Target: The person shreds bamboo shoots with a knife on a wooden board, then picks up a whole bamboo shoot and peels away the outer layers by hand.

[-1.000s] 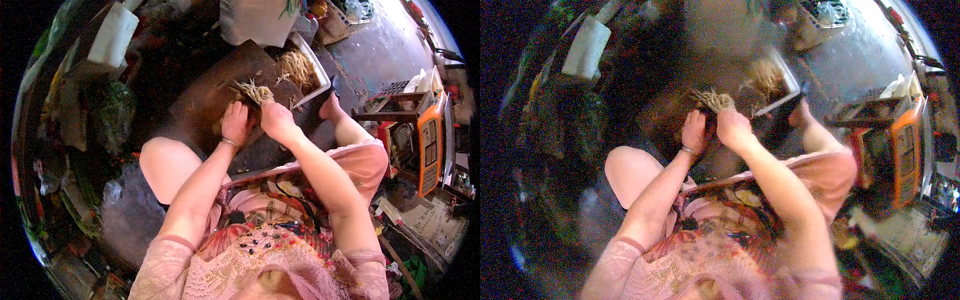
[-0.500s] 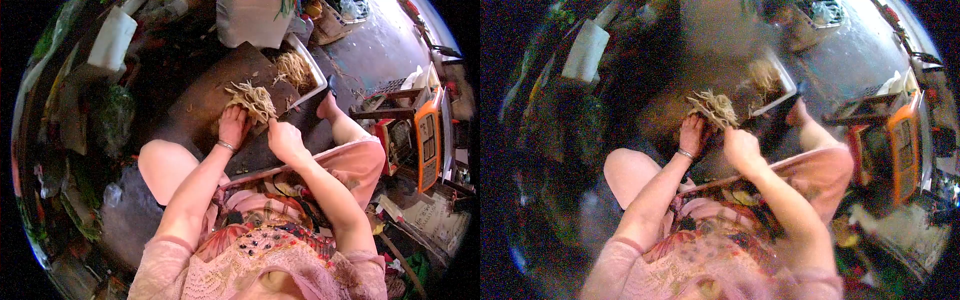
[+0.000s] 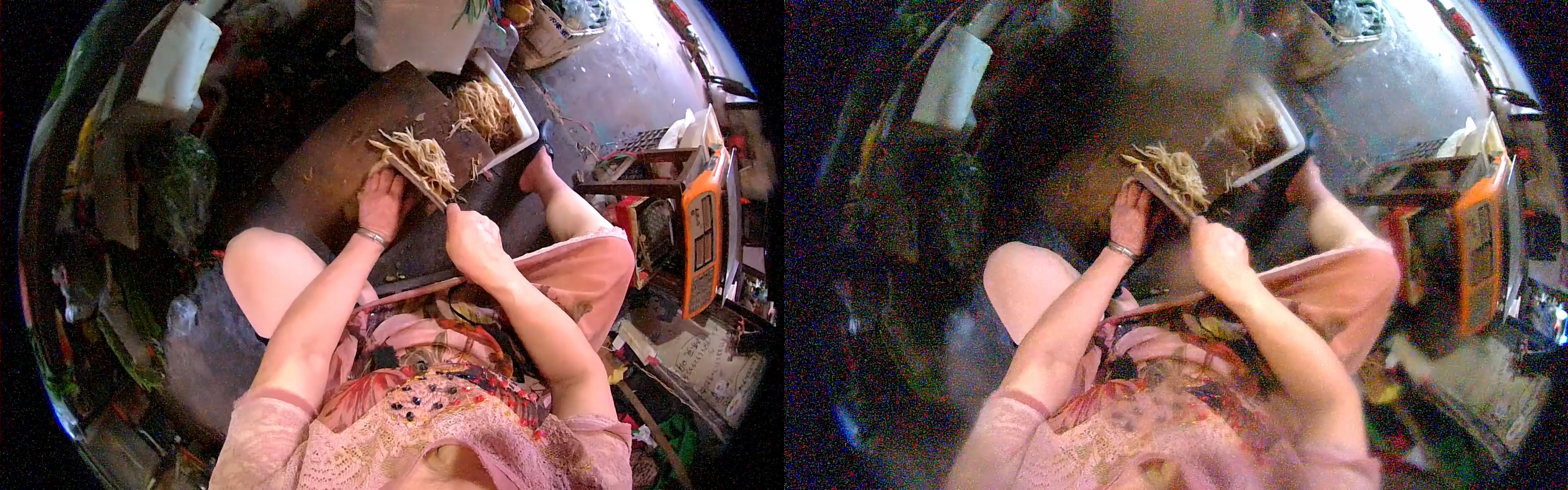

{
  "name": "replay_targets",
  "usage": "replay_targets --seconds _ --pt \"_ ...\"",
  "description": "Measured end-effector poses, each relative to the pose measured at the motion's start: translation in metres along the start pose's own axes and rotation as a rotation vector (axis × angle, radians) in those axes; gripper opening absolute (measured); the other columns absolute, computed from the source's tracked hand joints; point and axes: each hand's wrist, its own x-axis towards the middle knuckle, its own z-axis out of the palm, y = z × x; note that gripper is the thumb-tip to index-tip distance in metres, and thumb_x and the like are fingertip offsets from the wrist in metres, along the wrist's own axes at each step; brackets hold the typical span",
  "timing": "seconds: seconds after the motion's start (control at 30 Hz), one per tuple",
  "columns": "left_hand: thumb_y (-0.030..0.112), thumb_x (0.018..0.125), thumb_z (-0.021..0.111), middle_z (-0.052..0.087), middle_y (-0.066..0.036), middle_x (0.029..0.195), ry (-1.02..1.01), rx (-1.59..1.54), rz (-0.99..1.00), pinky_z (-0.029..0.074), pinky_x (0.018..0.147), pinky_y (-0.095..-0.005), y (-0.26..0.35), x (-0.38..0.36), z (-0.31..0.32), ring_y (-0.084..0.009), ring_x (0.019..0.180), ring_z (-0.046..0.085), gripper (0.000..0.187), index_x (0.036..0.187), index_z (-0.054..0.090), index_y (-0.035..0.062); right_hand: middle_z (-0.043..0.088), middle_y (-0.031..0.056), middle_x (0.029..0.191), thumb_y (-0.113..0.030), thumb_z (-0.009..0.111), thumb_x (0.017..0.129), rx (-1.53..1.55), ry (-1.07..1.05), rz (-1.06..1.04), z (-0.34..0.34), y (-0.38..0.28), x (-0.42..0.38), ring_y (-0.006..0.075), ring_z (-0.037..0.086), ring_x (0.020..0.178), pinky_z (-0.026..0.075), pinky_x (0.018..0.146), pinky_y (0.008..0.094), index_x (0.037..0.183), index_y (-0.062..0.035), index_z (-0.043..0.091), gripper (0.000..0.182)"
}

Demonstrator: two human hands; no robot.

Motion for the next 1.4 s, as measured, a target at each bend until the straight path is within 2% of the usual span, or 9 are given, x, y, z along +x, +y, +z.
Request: replay_targets --seconds 0.13,0.2,0.33,0.4,0.5,0.9,0.97,1.3,1.4 --pt "0.023 0.071 0.066 0.048 -0.015 0.117 -0.016 0.012 -0.026 0.037 0.094 -0.0427 0.001 0.001 -0.003 -0.0325 0.112 0.043 0.046 0.110 0.053 0.0043 0.060 0.0244 0.074 -0.005 0.043 0.078 0.055 -0.010 0.020 -0.006 -0.009 0.008 0.0418 0.060 0.074 0.046 0.068 0.0492 0.087 0.0032 0.050 0.014" --pt "0.023 0.071 0.065 0.048 -0.015 0.115 0.003 -0.002 0.008 0.038 0.091 -0.0427 0.002 0.003 -0.004 -0.0332 0.111 0.044 0.045 0.110 0.052 0.0044 0.064 0.0211 0.081 -0.006 0.048 0.079 0.017 0.001 -0.032 -0.012 -0.013 0.015 0.0370 0.063 0.077 0.051 0.068 0.0449 0.091 0.0005 0.056 0.015" --pt "0.021 0.071 0.064 0.049 -0.014 0.112 -0.007 -0.010 0.023 0.039 0.090 -0.0419 0.003 0.008 -0.005 -0.0332 0.107 0.045 0.043 0.109 0.052 0.0044 0.062 0.0232 0.091 -0.008 0.047 0.082 0.077 -0.042 0.010 0.007 -0.021 0.056 0.0363 0.062 0.088 0.051 0.074 0.0428 0.092 -0.0014 0.062 0.020" --pt "0.019 0.071 0.063 0.050 -0.014 0.106 0.079 0.024 0.073 0.040 0.087 -0.0410 0.000 0.008 -0.004 -0.0325 0.103 0.047 0.039 0.105 0.053 0.0045 0.061 0.0205 0.075 -0.007 0.048 0.077 0.108 0.088 -0.028 0.016 -0.019 0.057 0.0383 0.060 0.076 0.048 0.069 0.0465 0.083 0.0005 0.054 0.011" --pt "0.020 0.070 0.064 0.050 -0.014 0.104 0.048 0.030 0.057 0.041 0.085 -0.0413 -0.003 0.008 0.002 -0.0318 0.100 0.048 0.037 0.102 0.053 0.0043 0.060 0.0211 0.075 -0.009 0.049 0.078 0.152 0.206 -0.055 0.014 -0.005 0.051 0.0393 0.059 0.077 0.047 0.069 0.0480 0.084 0.0009 0.053 0.013" --pt "0.024 0.072 0.064 0.049 -0.017 0.112 0.145 -0.026 0.065 0.040 0.088 -0.0430 -0.004 0.004 0.003 -0.0344 0.104 0.046 0.044 0.109 0.052 0.0019 0.060 0.0240 0.073 -0.005 0.044 0.077 0.035 -0.003 -0.007 -0.009 -0.002 0.009 0.0412 0.059 0.074 0.046 0.068 0.0491 0.085 0.0012 0.052 0.013" --pt "0.022 0.072 0.064 0.049 -0.016 0.110 -0.064 0.024 -0.017 0.040 0.088 -0.0419 -0.001 0.008 -0.004 -0.0334 0.102 0.047 0.044 0.109 0.052 0.0024 0.062 0.0205 0.077 -0.006 0.046 0.078 0.044 0.100 -0.083 -0.001 -0.005 0.027 0.0367 0.063 0.075 0.050 0.067 0.0456 0.084 -0.0005 0.054 0.012" --pt "0.024 0.073 0.064 0.050 -0.015 0.109 0.104 0.022 0.072 0.041 0.087 -0.0417 0.000 0.007 -0.005 -0.0330 0.102 0.047 0.044 0.109 0.051 0.0032 0.063 0.0205 0.080 -0.007 0.047 0.077 0.065 0.121 -0.003 -0.009 -0.003 0.037 0.0371 0.062 0.078 0.050 0.070 0.0455 0.088 -0.0009 0.055 0.015" --pt "0.025 0.073 0.064 0.049 -0.015 0.112 -0.015 -0.018 -0.039 0.040 0.089 -0.0423 0.007 0.004 -0.015 -0.0327 0.105 0.046 0.044 0.110 0.051 0.0035 0.059 0.0247 0.073 -0.009 0.046 0.078 0.077 0.070 -0.051 -0.017 0.001 0.012 0.0414 0.059 0.072 0.046 0.067 0.0499 0.084 0.0024 0.052 0.014"
